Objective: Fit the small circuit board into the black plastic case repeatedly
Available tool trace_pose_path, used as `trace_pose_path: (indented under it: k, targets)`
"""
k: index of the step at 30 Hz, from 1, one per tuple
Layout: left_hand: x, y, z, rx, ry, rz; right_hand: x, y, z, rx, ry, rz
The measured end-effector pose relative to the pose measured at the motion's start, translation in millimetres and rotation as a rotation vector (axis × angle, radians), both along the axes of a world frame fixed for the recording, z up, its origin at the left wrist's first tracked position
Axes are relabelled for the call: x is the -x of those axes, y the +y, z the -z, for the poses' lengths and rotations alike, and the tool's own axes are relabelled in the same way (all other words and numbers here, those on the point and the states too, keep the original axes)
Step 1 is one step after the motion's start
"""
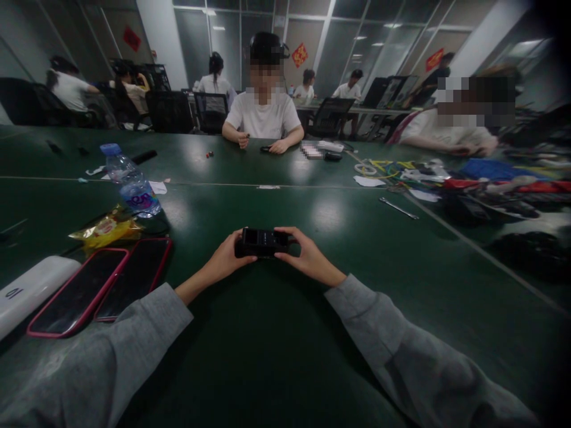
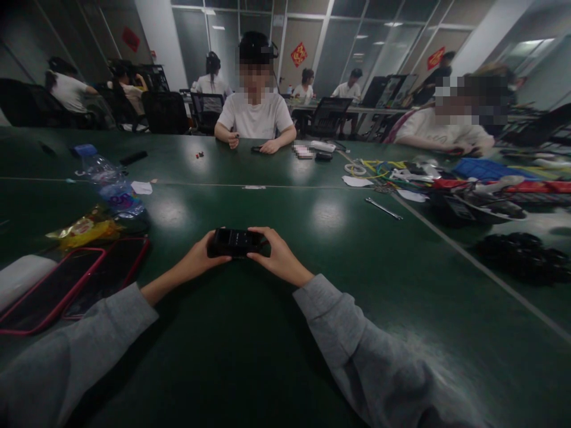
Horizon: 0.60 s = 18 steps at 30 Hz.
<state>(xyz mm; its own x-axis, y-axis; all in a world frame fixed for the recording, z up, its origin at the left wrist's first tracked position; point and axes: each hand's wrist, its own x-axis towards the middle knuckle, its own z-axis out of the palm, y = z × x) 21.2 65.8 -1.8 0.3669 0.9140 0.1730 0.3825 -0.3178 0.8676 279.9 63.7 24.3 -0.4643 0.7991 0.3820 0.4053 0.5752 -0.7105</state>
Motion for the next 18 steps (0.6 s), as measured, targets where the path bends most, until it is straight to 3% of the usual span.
trace_pose_path:
  k: [11, 18]
  targets:
    - [-1.1, -1.9, -4.8, -0.102, 0.093, 0.009, 2.0, -1.0, 10.2, 0.045, -0.035, -0.01]
    - [-2.0, -3.0, -10.0, -0.034, 0.045, 0.03, 1.5, -1.0, 12.5, 0.048, -0.045, -0.018]
